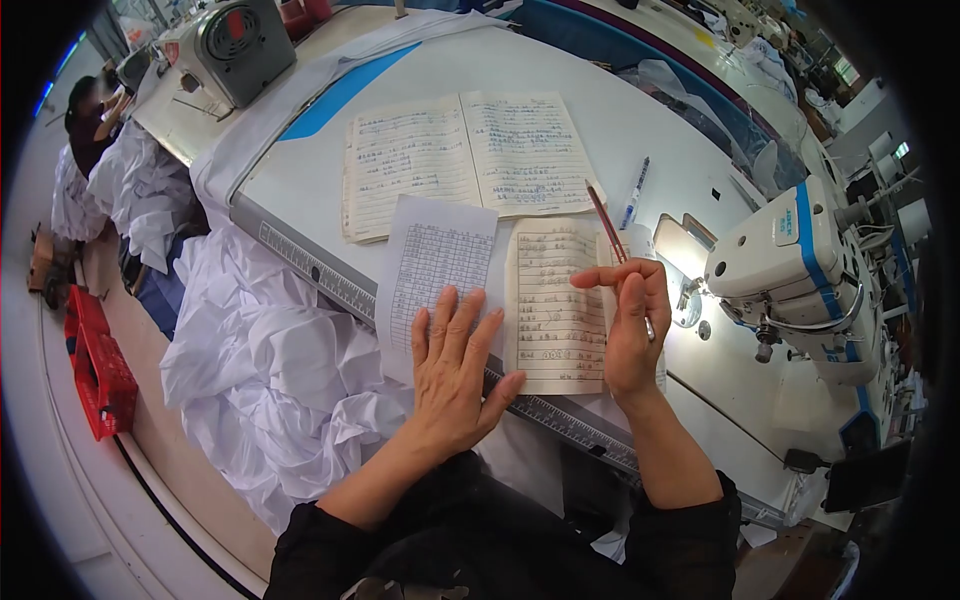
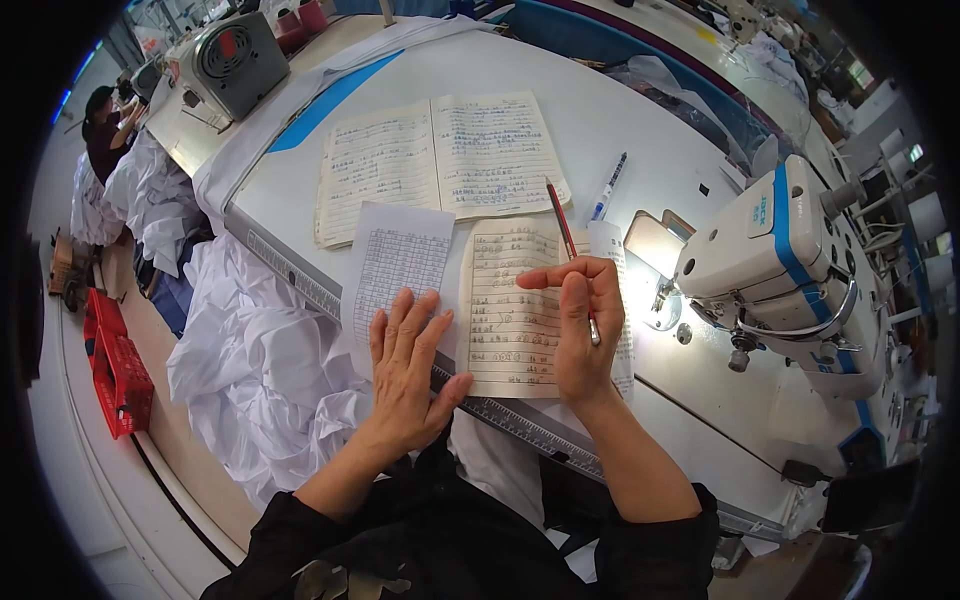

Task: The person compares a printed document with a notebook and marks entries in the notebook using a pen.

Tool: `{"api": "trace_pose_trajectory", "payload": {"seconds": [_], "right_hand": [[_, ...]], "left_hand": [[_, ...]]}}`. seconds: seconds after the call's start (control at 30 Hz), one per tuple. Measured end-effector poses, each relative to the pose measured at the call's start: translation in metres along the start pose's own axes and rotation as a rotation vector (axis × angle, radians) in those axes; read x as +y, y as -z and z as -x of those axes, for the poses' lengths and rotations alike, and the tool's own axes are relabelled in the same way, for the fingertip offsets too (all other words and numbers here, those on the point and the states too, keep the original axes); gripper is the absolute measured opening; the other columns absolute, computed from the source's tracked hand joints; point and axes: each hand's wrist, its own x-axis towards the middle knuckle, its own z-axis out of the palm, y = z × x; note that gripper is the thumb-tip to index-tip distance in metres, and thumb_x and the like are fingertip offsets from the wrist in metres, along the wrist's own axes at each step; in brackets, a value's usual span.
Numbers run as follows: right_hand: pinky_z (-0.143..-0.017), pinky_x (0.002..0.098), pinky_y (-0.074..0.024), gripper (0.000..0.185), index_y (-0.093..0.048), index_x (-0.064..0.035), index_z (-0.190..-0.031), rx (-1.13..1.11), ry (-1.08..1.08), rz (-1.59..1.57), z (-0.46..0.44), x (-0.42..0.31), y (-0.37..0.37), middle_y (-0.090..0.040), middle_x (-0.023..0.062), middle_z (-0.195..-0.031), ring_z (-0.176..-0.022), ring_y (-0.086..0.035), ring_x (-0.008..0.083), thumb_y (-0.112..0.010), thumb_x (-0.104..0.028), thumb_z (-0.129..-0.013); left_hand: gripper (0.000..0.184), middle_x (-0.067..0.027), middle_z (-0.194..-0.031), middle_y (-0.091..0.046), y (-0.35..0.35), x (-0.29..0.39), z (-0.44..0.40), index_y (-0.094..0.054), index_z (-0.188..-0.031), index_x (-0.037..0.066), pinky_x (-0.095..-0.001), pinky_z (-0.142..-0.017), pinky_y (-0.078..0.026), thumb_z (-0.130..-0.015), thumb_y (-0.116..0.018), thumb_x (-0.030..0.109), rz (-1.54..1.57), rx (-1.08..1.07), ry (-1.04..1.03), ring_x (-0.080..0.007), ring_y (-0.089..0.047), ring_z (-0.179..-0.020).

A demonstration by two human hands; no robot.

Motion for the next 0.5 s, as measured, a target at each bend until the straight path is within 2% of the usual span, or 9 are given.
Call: {"api": "trace_pose_trajectory", "payload": {"seconds": [0.1, 0.17, 0.23, 0.27, 0.33, 0.37, 0.43, 0.47, 0.5], "right_hand": [[-0.087, 0.0310, -0.0447, 0.038, -0.049, -0.0010, -0.103, -0.021, 0.053, 0.036, 0.000, 0.009, 0.006, -0.064, 0.0128, -0.095, -0.090, -0.060, 0.0156, -0.038, -0.037, -0.101], [-0.088, 0.0308, -0.0440, 0.043, -0.049, 0.0003, -0.109, -0.023, 0.071, 0.082, 0.002, 0.005, 0.003, -0.063, 0.0129, -0.098, -0.092, -0.059, 0.0157, -0.037, -0.040, -0.101], [-0.092, 0.0308, -0.0421, 0.056, -0.047, 0.0027, -0.123, -0.061, 0.139, 0.179, 0.000, 0.011, 0.007, -0.060, 0.0127, -0.106, -0.098, -0.056, 0.0163, -0.035, -0.047, -0.099], [-0.092, 0.0308, -0.0421, 0.056, -0.047, 0.0027, -0.123, -0.059, 0.139, 0.179, -0.002, 0.011, 0.007, -0.060, 0.0127, -0.106, -0.098, -0.056, 0.0163, -0.035, -0.047, -0.099], [-0.089, 0.0281, -0.0422, 0.044, -0.051, 0.0010, -0.112, -0.027, 0.151, 0.084, -0.005, 0.008, 0.005, -0.059, 0.0096, -0.101, -0.094, -0.055, 0.0138, -0.043, -0.041, -0.099], [-0.089, 0.0281, -0.0422, 0.044, -0.051, 0.0010, -0.112, -0.025, 0.149, 0.086, -0.005, 0.006, 0.006, -0.059, 0.0096, -0.101, -0.094, -0.055, 0.0138, -0.043, -0.041, -0.099], [-0.082, 0.0237, -0.0424, 0.027, -0.052, -0.0019, -0.100, -0.015, 0.024, 0.088, -0.005, 0.004, 0.008, -0.058, 0.0061, -0.094, -0.088, -0.053, 0.0101, -0.054, -0.029, -0.097], [-0.075, 0.0202, -0.0419, 0.017, -0.050, -0.0046, -0.093, -0.017, 0.004, -0.004, -0.005, 0.011, 0.012, -0.056, 0.0023, -0.087, -0.081, -0.052, 0.0072, -0.060, -0.018, -0.093], [-0.075, 0.0202, -0.0419, 0.017, -0.050, -0.0046, -0.093, -0.017, 0.001, -0.003, -0.005, 0.014, 0.015, -0.056, 0.0023, -0.087, -0.081, -0.052, 0.0072, -0.060, -0.018, -0.093]], "left_hand": [[0.057, -0.0191, -0.140, -0.038, -0.005, 0.009, -0.004, -0.048, -0.130, 0.006, -0.0539, -0.110, -0.007, -0.083, -0.063, 0.034, 0.068, 0.047, 0.021, -0.0408, -0.022, -0.137], [0.049, -0.0183, -0.138, -0.039, -0.010, 0.011, -0.007, -0.055, -0.125, 0.012, -0.0581, -0.108, -0.003, -0.082, -0.065, 0.032, 0.060, 0.087, 0.031, -0.0430, -0.021, -0.136], [0.044, -0.0179, -0.137, -0.041, -0.013, 0.010, -0.006, -0.058, -0.120, 0.013, -0.0573, -0.108, -0.003, -0.081, -0.066, 0.030, 0.021, 0.098, 0.014, -0.0430, -0.023, -0.135], [0.039, -0.0175, -0.135, -0.043, -0.014, 0.009, -0.006, -0.062, -0.116, 0.014, -0.0565, -0.108, -0.004, -0.080, -0.066, 0.028, -0.016, 0.106, -0.003, -0.0430, -0.025, -0.135], [0.035, -0.0173, -0.135, -0.043, -0.015, 0.010, -0.006, -0.064, -0.111, 0.014, -0.0562, -0.109, -0.003, -0.078, -0.066, 0.027, -0.014, 0.115, 0.001, -0.0431, -0.025, -0.134], [0.032, -0.0171, -0.135, -0.044, -0.016, 0.011, -0.006, -0.066, -0.107, 0.014, -0.0560, -0.109, -0.003, -0.077, -0.066, 0.026, -0.011, 0.127, 0.007, -0.0432, -0.025, -0.134], [0.032, -0.0168, -0.134, -0.045, -0.018, 0.011, -0.006, -0.066, -0.107, 0.014, -0.0561, -0.109, -0.003, -0.076, -0.066, 0.025, -0.014, 0.138, -0.001, -0.0433, -0.025, -0.134], [0.033, -0.0164, -0.133, -0.046, -0.019, 0.010, -0.006, -0.066, -0.107, 0.013, -0.0563, -0.109, -0.003, -0.075, -0.066, 0.024, -0.019, 0.151, -0.008, -0.0433, -0.025, -0.135], [0.033, -0.0164, -0.133, -0.046, -0.020, 0.010, -0.005, -0.066, -0.107, 0.013, -0.0563, -0.109, -0.003, -0.075, -0.066, 0.024, -0.017, 0.148, -0.006, -0.0433, -0.025, -0.135]]}}
